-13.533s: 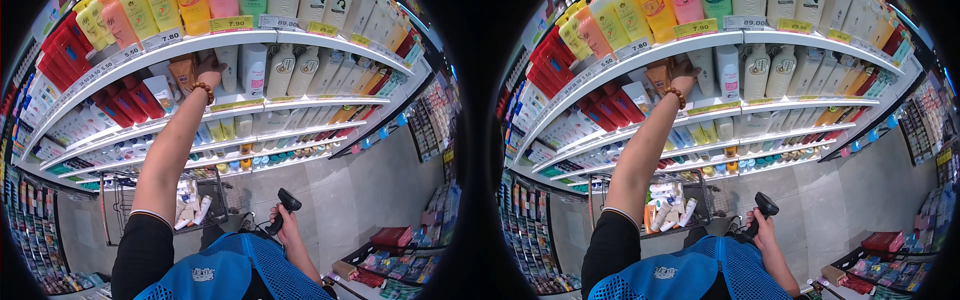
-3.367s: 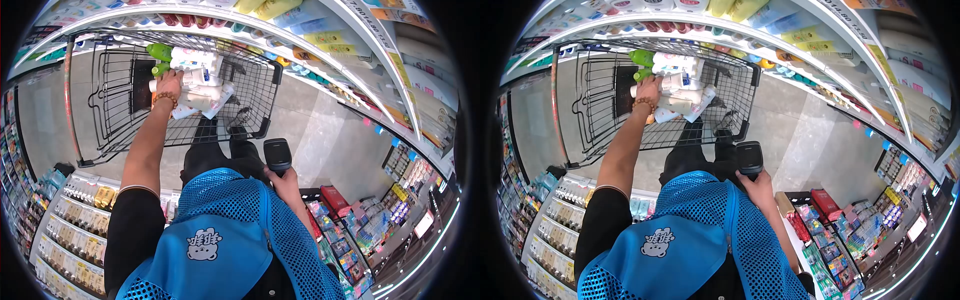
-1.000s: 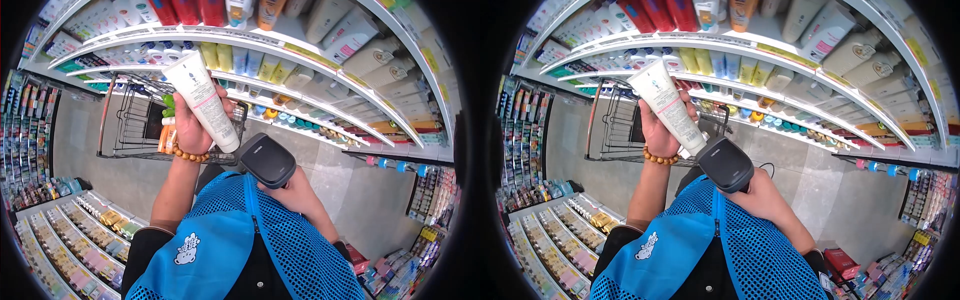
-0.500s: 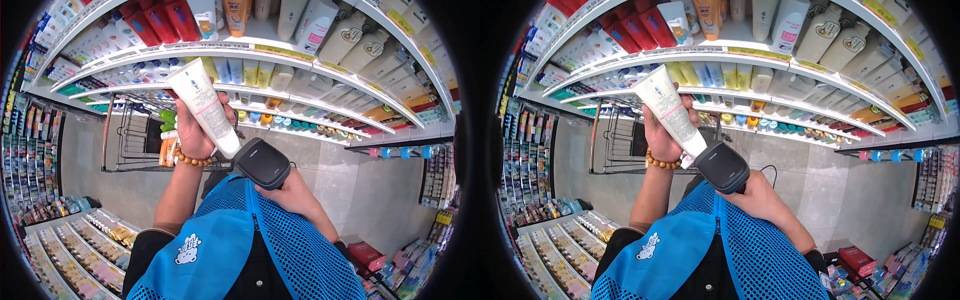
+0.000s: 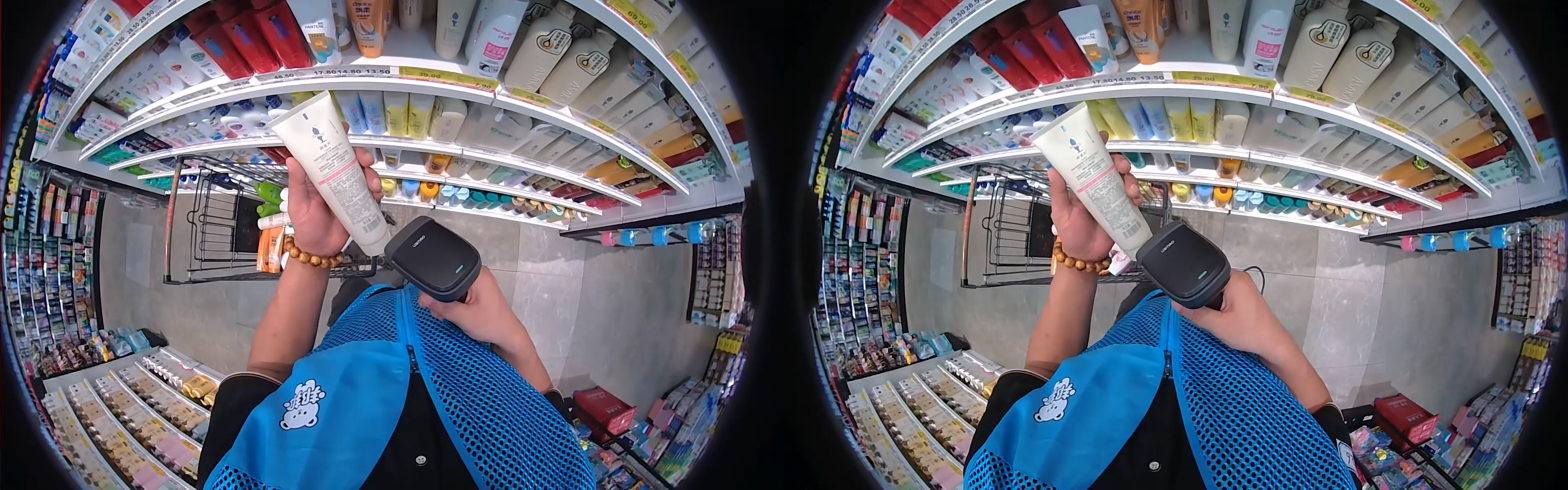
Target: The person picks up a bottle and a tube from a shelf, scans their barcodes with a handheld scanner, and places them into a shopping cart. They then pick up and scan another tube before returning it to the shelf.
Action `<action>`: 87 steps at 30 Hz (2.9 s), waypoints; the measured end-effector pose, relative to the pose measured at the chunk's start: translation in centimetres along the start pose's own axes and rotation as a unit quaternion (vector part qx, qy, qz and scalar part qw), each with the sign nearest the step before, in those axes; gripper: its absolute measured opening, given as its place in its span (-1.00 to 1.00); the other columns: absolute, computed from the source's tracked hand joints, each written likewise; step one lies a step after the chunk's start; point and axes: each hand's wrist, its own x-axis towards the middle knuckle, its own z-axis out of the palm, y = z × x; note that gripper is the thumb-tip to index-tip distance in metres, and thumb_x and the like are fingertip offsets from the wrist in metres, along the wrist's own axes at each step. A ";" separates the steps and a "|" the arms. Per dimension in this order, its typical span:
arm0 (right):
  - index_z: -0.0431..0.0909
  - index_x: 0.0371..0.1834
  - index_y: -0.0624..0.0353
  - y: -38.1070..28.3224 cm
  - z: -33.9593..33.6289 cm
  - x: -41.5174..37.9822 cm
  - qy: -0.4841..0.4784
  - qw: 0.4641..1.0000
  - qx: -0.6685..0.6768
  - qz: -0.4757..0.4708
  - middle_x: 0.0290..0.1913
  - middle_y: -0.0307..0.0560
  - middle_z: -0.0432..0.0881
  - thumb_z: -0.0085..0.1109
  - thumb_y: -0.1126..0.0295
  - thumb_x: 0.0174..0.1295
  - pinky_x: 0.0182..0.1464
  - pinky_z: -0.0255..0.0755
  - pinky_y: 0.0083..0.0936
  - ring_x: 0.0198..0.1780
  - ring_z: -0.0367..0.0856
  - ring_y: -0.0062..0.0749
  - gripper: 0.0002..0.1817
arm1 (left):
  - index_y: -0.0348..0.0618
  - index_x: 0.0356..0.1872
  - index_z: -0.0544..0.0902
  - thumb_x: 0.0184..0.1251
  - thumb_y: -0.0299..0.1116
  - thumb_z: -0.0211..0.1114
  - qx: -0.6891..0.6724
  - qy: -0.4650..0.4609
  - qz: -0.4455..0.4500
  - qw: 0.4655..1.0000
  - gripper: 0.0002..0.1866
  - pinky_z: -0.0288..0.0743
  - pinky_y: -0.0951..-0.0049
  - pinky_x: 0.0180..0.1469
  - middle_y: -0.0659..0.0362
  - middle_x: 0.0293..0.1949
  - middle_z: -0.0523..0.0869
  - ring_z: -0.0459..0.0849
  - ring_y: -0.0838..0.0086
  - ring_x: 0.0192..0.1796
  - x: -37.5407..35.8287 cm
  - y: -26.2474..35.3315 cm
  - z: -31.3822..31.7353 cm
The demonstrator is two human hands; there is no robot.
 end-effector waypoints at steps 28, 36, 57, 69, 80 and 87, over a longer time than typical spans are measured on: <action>0.45 0.15 0.22 6.0 -4.3 4.4 0.275 0.893 0.332 -0.127 0.10 -0.03 0.64 0.29 0.39 0.34 -0.14 0.56 -0.52 -0.08 0.65 -0.46 -0.63 | -0.18 0.29 0.40 0.38 -0.37 0.33 0.242 0.018 -0.166 0.956 -0.50 0.44 0.30 0.21 0.18 0.08 0.65 0.61 0.45 0.13 5.8 -2.8 5.1; 0.48 0.03 0.17 10.7 -6.1 3.7 0.303 0.868 0.381 -0.099 0.09 -0.06 0.66 0.20 0.39 0.41 -0.16 0.50 -0.54 -0.13 0.66 -0.44 -0.79 | -0.27 0.12 0.50 0.27 -0.54 0.38 0.460 0.037 0.014 0.887 -0.60 0.53 0.48 0.03 0.13 -0.01 0.70 0.66 0.49 -0.01 15.7 -0.7 4.5; 0.47 0.00 0.26 12.8 -5.6 1.7 0.331 0.892 0.305 -0.050 -0.04 -0.01 0.65 0.25 0.44 0.36 -0.20 0.52 -0.58 -0.18 0.66 -0.47 -0.76 | -0.39 0.00 0.58 0.16 -0.46 0.47 0.643 0.026 0.079 0.761 -0.60 0.56 0.40 0.03 0.00 -0.08 0.76 0.73 0.38 -0.06 25.8 -3.1 2.1; 0.45 0.00 0.21 13.3 -5.7 1.6 0.330 0.894 0.300 -0.037 -0.03 -0.04 0.66 0.21 0.44 0.37 -0.17 0.53 -0.57 -0.20 0.65 -0.49 -0.78 | -0.46 -0.13 0.63 0.10 -0.41 0.51 0.629 0.035 0.050 0.775 -0.62 0.59 0.38 -0.02 -0.04 -0.14 0.79 0.76 0.32 -0.11 27.9 -4.3 -1.1; 0.47 -0.03 0.23 13.6 -5.2 1.5 0.325 0.902 0.284 -0.021 -0.05 -0.05 0.67 0.23 0.47 0.36 -0.22 0.53 -0.60 -0.20 0.66 -0.49 -0.80 | -0.43 -0.07 0.64 0.13 -0.40 0.50 0.608 0.035 0.064 0.790 -0.61 0.59 0.44 -0.05 0.00 -0.16 0.79 0.76 0.40 -0.14 26.7 -4.4 -1.0; 0.47 -0.02 0.22 13.6 -4.9 1.4 0.324 0.906 0.271 -0.010 -0.06 -0.07 0.66 0.22 0.46 0.36 -0.23 0.53 -0.60 -0.20 0.66 -0.50 -0.80 | -0.41 -0.08 0.64 0.19 -0.34 0.49 0.625 0.042 0.034 0.779 -0.62 0.55 0.44 -0.05 0.05 -0.15 0.77 0.70 0.45 -0.15 26.2 -3.8 -0.2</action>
